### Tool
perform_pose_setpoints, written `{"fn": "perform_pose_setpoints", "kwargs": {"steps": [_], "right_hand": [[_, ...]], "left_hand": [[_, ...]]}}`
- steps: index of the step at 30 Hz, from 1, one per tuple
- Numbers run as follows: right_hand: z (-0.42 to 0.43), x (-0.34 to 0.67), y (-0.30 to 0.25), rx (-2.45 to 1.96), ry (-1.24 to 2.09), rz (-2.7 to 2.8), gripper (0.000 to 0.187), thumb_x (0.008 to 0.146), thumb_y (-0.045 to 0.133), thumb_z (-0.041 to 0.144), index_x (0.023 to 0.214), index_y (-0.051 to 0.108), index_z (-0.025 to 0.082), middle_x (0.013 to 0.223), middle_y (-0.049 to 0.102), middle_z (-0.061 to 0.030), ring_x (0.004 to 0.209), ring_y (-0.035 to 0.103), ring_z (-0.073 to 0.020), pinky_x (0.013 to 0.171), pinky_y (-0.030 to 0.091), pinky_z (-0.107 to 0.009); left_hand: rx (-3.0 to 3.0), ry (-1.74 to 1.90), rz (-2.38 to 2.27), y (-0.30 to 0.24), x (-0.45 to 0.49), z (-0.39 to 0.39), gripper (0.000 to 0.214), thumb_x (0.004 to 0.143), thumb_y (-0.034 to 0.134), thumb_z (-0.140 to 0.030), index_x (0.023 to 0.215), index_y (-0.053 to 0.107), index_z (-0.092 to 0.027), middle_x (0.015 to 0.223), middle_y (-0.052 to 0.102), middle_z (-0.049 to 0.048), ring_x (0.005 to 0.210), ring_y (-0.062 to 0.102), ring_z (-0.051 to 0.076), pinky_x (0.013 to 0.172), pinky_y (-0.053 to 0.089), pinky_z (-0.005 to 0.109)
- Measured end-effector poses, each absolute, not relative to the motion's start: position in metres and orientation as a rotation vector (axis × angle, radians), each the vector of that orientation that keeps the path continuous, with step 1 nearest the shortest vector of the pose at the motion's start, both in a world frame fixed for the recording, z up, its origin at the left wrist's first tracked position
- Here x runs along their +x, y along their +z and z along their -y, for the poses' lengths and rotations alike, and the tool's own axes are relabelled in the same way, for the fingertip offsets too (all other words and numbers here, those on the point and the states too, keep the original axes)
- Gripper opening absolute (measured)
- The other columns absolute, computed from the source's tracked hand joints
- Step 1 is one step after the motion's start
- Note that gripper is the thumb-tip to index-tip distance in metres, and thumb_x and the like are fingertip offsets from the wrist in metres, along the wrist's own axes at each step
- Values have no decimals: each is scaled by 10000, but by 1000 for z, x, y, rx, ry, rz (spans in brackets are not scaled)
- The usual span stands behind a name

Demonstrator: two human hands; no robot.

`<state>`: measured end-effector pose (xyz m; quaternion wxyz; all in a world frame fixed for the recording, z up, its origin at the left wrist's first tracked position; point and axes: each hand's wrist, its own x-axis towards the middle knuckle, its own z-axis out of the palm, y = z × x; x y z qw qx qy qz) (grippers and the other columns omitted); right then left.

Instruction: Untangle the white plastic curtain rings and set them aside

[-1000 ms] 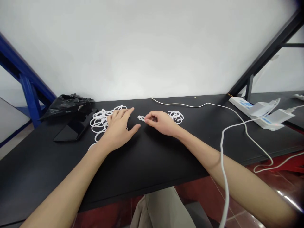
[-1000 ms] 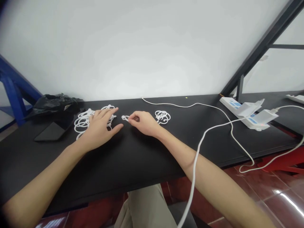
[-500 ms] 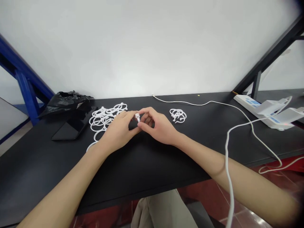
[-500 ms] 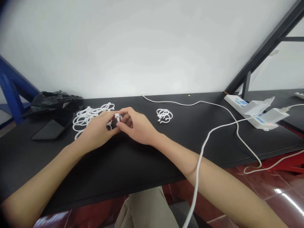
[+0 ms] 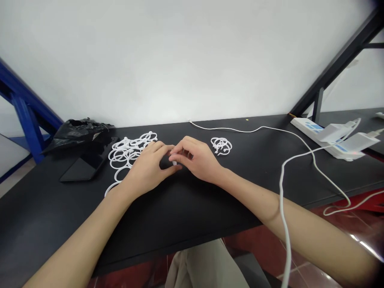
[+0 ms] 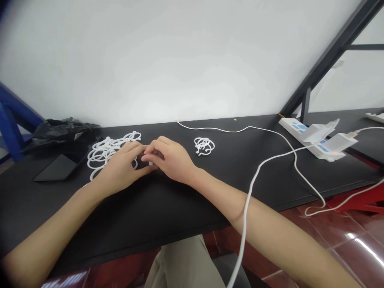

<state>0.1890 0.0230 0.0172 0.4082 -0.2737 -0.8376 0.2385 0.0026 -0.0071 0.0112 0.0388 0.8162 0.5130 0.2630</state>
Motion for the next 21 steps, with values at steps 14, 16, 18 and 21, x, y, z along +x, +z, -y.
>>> {"fn": "perform_pose_setpoints", "kwargs": {"steps": [14,16,18,21], "right_hand": [[-31,201,30,-1180,211,2218,365,920,574,491,1151,614,212,1067,623,-56,770,613,-142,693,459,-279],[-39,212,37,-1490,-30,2185,339,952,516,470,1133,630,207,1127,616,-91,853,642,-194,716,468,-307],[-48,222,41,-1768,-172,2122,339,950,510,450,1124,634,186,1122,621,-115,880,654,-239,730,481,-344],[-56,231,40,-1940,-183,2117,378,946,501,468,1120,633,160,1097,638,-134,916,658,-280,750,498,-386]], "left_hand": [[2440,898,-2051,12,-6,1,381,897,507,-377,1228,563,-196,1126,627,115,1093,520,334,952,421,493],[2293,844,-2308,13,-13,-1,439,896,475,-354,1286,539,-165,1188,614,160,1136,493,391,940,415,546],[2169,726,-2446,13,-19,-3,485,886,451,-325,1325,515,-129,1219,597,204,1162,472,430,924,414,580],[2080,634,-2500,10,-23,-3,515,861,443,-300,1339,499,-117,1228,585,235,1172,469,446,924,404,610]]}}
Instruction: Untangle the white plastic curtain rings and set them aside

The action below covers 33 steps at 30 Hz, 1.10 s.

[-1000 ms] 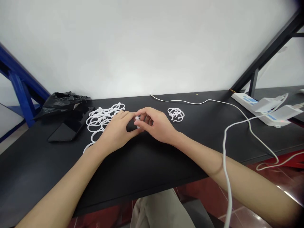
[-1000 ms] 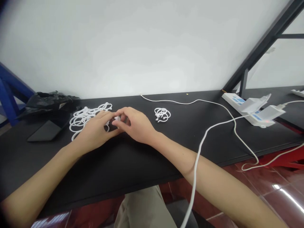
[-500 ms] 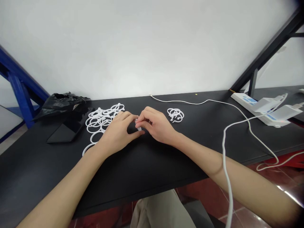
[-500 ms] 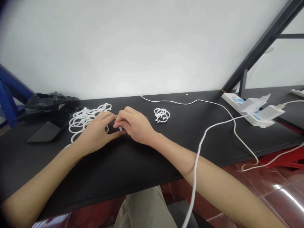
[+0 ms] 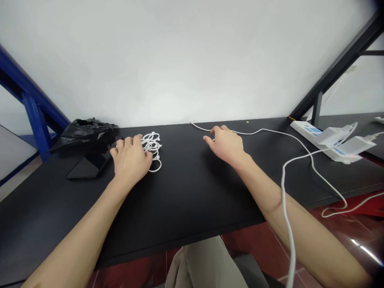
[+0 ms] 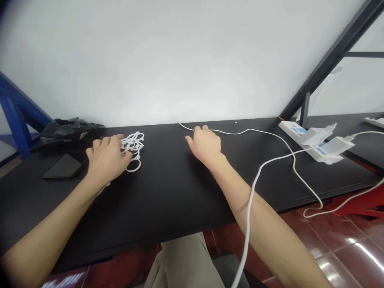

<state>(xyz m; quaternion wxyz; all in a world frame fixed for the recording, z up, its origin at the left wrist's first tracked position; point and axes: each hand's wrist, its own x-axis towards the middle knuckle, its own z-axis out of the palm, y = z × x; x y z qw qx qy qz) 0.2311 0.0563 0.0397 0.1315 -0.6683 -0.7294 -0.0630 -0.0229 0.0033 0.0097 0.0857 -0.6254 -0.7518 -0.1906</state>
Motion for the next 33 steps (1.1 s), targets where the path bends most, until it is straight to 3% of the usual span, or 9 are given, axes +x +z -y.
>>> {"fn": "perform_pose_setpoints", "kwargs": {"steps": [6,12,18,25,33], "right_hand": [[-59,229,25,-1789,-125,2218,365,935,536,441,1118,635,141,1099,651,-179,1044,616,-320,817,505,-429],[-59,228,21,-1709,-47,2215,292,908,598,381,1057,645,135,1062,654,-172,967,637,-290,822,507,-428],[-53,220,32,-1574,89,2087,316,921,572,370,1099,634,116,1007,666,-151,876,644,-257,802,502,-409],[-49,209,28,-1297,424,2012,227,924,479,156,1061,661,146,953,724,-75,862,662,-176,830,504,-323],[-56,214,8,-1233,216,2342,354,879,462,14,1141,669,132,1075,658,-110,920,630,-188,855,498,-323]], "left_hand": [[-1911,-694,2239,4,-24,-5,552,822,494,-374,1321,501,-139,1243,557,261,1171,463,479,896,389,664],[-1963,-815,2175,3,-24,-6,514,743,526,-231,1256,538,-204,1227,564,187,1171,458,433,936,372,654],[-1996,-1002,2100,19,-13,0,399,788,501,-189,1179,560,-245,1251,555,125,1198,438,392,969,376,589],[-2311,-977,1844,16,-1,3,288,861,460,-216,1120,586,-215,1121,646,73,1110,493,293,985,388,479],[-2518,-985,1720,14,0,4,221,888,466,-247,1034,629,-217,971,690,39,1035,532,249,969,432,426]]}}
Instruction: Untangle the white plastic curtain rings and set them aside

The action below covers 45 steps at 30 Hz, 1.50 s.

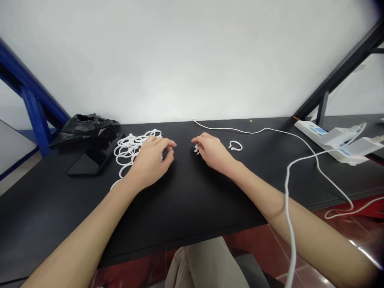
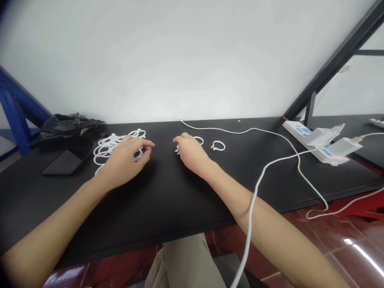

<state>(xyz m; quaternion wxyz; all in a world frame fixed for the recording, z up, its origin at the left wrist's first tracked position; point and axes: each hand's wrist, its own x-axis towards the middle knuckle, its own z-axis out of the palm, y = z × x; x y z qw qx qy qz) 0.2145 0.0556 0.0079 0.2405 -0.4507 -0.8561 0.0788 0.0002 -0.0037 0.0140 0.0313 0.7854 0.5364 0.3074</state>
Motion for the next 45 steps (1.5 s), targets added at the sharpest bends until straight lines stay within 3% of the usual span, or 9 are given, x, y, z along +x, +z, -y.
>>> {"fn": "perform_pose_setpoints", "kwargs": {"steps": [6,14,19,23,29,36,41,45], "right_hand": [[-59,223,13,-1335,50,2448,185,886,556,86,954,715,153,985,653,-119,988,529,-266,846,465,-392],[-48,215,25,-1330,-42,2314,121,926,552,161,942,671,171,940,659,-93,923,544,-238,795,426,-365],[-37,204,27,-1045,334,2130,68,905,594,189,898,661,192,884,636,-26,762,565,-143,706,448,-285],[-29,195,22,-861,601,2049,70,886,616,195,881,683,213,874,612,-4,750,580,-119,700,491,-263],[-25,191,20,-858,726,1979,63,866,622,180,902,667,207,878,670,-2,775,636,-120,721,525,-271],[-22,189,19,-921,817,1914,74,905,581,245,953,619,204,912,724,-13,814,673,-126,755,535,-277],[-27,189,14,-1028,752,2105,180,893,615,334,996,642,189,914,708,-26,715,614,-117,681,492,-277],[-30,190,13,-1021,813,2064,164,881,633,313,986,642,188,861,692,-11,668,588,-102,671,492,-265]], "left_hand": [[2433,936,-1626,14,0,4,211,906,457,-266,997,642,-219,937,699,32,1008,545,245,933,454,413],[2430,946,-1632,15,1,5,211,920,464,-286,995,648,-214,954,704,35,1018,542,242,931,457,410],[2394,910,-1610,16,3,8,362,905,547,-450,1180,604,-223,1037,679,49,1050,542,258,947,447,421],[2395,829,-1535,18,5,11,490,887,565,-531,1287,562,-249,1069,654,53,993,552,251,897,465,400],[2296,790,-1497,22,6,13,454,872,578,-558,1217,621,-266,964,641,35,888,572,219,792,489,343],[2080,862,-1467,26,7,12,366,850,627,-512,1124,654,-271,990,713,3,869,647,197,825,505,327],[1916,961,-1485,27,5,9,313,869,588,-523,972,682,-243,1213,684,31,938,668,200,855,516,334],[1856,978,-1474,27,3,8,382,848,591,-559,1030,692,-239,1204,690,53,980,665,226,885,515,354]]}}
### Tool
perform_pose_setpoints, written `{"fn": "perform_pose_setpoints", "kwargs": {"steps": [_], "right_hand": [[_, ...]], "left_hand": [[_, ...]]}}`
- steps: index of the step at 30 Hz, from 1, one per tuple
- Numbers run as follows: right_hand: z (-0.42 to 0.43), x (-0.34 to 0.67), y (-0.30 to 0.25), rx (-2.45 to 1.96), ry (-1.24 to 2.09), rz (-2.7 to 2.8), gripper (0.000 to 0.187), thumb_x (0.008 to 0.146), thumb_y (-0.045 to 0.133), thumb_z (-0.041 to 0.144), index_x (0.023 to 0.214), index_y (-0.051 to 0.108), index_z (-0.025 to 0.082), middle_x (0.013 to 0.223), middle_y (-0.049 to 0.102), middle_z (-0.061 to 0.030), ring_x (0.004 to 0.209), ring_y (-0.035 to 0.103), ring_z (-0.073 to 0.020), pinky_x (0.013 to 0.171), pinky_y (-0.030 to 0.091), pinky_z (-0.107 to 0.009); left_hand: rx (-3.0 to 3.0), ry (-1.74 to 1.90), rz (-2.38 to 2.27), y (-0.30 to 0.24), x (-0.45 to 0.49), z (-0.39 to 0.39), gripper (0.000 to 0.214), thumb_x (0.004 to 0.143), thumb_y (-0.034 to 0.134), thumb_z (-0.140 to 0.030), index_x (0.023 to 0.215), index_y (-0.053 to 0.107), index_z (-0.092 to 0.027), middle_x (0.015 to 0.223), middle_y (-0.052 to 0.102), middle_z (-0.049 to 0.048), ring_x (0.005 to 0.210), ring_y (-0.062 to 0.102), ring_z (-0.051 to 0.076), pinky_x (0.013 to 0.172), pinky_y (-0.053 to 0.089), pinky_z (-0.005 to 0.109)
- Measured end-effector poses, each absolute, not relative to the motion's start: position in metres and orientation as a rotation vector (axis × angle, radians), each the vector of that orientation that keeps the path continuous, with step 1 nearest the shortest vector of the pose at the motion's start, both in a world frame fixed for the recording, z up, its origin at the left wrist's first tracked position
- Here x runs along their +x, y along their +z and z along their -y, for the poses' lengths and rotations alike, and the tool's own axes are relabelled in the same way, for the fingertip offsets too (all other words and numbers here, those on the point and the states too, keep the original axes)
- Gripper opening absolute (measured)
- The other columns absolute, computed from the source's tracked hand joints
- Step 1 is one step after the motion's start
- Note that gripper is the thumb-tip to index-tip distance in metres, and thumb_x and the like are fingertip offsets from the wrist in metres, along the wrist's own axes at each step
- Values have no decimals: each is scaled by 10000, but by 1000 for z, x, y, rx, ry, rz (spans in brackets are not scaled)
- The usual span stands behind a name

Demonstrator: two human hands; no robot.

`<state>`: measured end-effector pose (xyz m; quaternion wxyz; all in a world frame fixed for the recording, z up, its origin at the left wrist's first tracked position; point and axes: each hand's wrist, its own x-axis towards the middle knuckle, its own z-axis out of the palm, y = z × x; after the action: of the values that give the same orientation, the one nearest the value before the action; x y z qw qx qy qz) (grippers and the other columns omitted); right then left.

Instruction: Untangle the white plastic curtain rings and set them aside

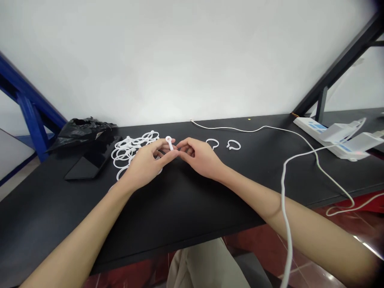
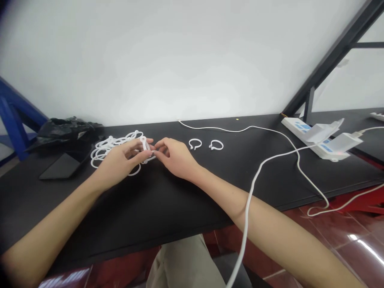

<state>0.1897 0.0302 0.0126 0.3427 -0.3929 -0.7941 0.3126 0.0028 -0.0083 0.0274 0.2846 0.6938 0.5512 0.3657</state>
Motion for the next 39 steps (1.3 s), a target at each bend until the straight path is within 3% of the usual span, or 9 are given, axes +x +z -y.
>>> {"fn": "perform_pose_setpoints", "kwargs": {"steps": [8,14,18,21,23,26,31,39], "right_hand": [[-33,188,10,-949,922,1926,85,874,615,249,943,587,208,872,692,-5,733,652,-115,722,550,-275],[-46,197,11,-1132,876,1763,84,889,581,256,946,556,199,824,670,-2,654,653,-110,642,549,-261],[-49,203,13,-1302,572,2048,59,868,621,242,867,616,183,837,675,-33,773,634,-166,754,511,-333],[-45,202,15,-1240,345,2129,170,935,558,312,899,661,181,935,668,-62,917,595,-197,850,466,-361],[-42,200,17,-1101,425,2096,267,978,484,389,1003,661,191,957,669,-51,871,592,-165,824,467,-322],[-37,197,19,-910,657,2101,267,944,551,409,1085,644,203,922,678,-15,691,575,-107,699,468,-254],[-32,192,18,-823,772,2068,157,938,569,321,899,660,200,739,650,32,598,550,-86,632,441,-223],[-32,191,17,-842,798,2013,179,934,572,320,826,642,196,743,664,30,595,545,-83,611,425,-221]], "left_hand": [[1793,1015,-1532,29,3,9,429,823,620,-564,1106,682,-247,1096,722,47,916,664,216,868,507,358],[1819,1065,-1669,25,2,5,426,829,602,-567,1065,676,-220,1064,714,57,885,647,213,866,499,382],[2086,1059,-1773,22,3,6,415,846,598,-495,1151,642,-218,1038,693,57,980,600,245,924,463,412],[2306,1001,-1750,19,5,6,439,854,599,-454,1222,614,-215,1031,687,55,1019,563,261,961,434,428],[2330,956,-1722,17,5,7,507,845,620,-474,1281,581,-218,1040,690,53,1020,560,260,933,448,414],[2311,907,-1689,15,5,8,630,825,649,-498,1378,497,-236,1087,690,49,1054,555,264,889,468,395],[2341,885,-1673,14,5,9,609,819,658,-505,1349,537,-230,1076,639,66,972,582,241,828,492,364],[2427,867,-1599,17,6,10,406,854,642,-448,1203,627,-241,986,655,40,928,562,233,807,481,351]]}}
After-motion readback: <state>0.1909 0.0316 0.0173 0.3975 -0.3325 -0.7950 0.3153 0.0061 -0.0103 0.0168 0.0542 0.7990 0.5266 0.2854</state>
